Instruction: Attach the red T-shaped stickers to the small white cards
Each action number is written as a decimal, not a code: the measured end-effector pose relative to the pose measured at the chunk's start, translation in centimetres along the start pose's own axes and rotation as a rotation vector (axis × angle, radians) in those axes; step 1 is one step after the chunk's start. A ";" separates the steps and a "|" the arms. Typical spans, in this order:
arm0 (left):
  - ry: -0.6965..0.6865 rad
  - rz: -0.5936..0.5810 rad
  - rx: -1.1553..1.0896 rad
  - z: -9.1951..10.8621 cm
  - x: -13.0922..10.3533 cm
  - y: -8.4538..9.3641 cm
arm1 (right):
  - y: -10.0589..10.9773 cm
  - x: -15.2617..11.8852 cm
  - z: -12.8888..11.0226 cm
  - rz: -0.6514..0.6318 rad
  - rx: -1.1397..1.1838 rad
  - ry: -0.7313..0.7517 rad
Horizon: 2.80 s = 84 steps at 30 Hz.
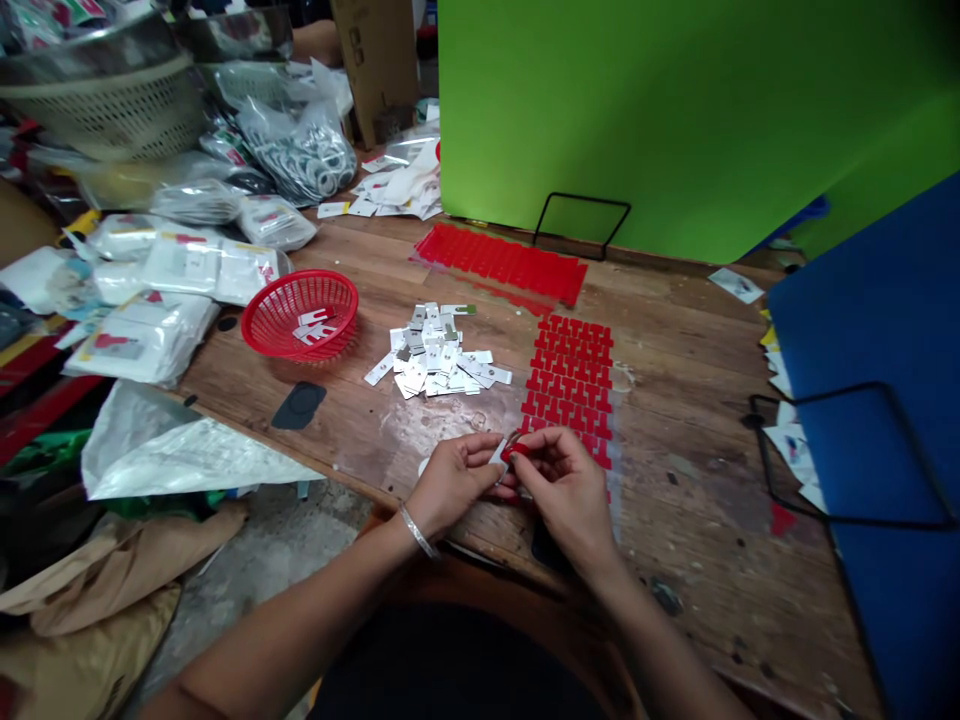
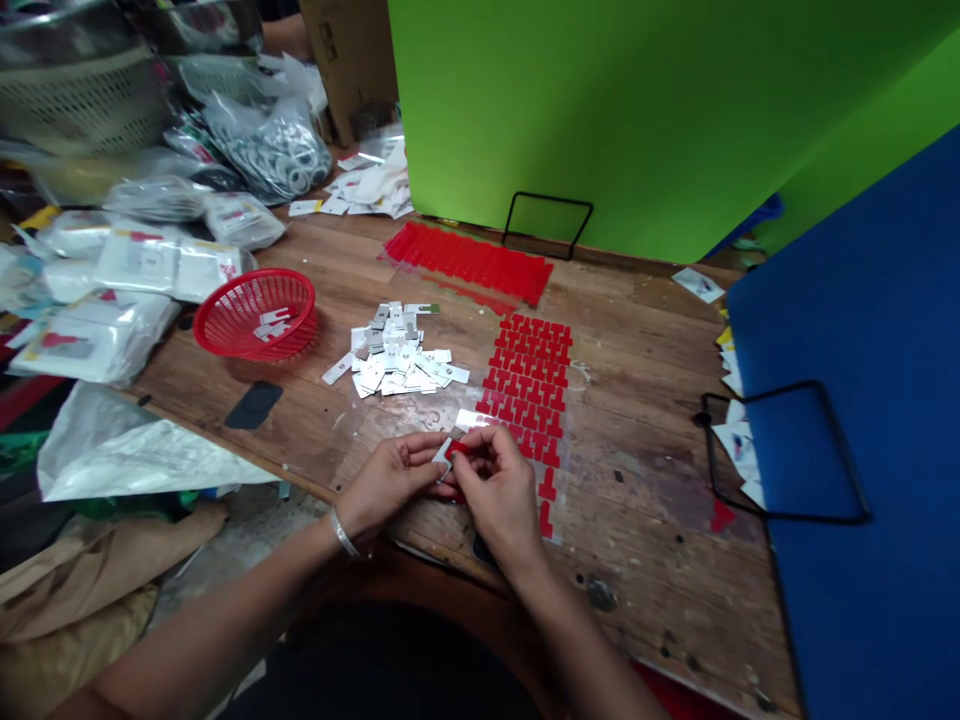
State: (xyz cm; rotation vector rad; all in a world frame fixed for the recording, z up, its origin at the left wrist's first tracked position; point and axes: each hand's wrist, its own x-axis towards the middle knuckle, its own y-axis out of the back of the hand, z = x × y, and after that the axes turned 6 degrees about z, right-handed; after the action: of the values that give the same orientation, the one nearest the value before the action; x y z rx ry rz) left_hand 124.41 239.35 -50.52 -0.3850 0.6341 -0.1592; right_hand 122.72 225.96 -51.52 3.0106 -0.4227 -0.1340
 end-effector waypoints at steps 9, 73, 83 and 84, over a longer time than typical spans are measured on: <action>0.009 -0.031 0.015 0.1 0.0 0.0 | 0.1 -0.3 0.0 0.001 -0.048 0.039; 0.022 0.038 0.003 -0.5 -1.1 -0.8 | 0.9 0.6 -0.9 -0.031 0.269 -0.316; -0.008 -0.090 0.064 -0.4 -1.4 -0.1 | 0.9 0.1 -0.3 -0.057 0.280 -0.436; -0.009 -0.117 0.071 -0.3 -1.4 0.1 | 0.8 0.2 -0.2 -0.049 0.290 -0.426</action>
State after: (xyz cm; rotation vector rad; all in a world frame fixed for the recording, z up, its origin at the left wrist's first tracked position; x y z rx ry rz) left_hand 123.14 239.74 -50.04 -0.3540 0.5958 -0.2912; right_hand 122.70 225.19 -51.27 3.2689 -0.4331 -0.7928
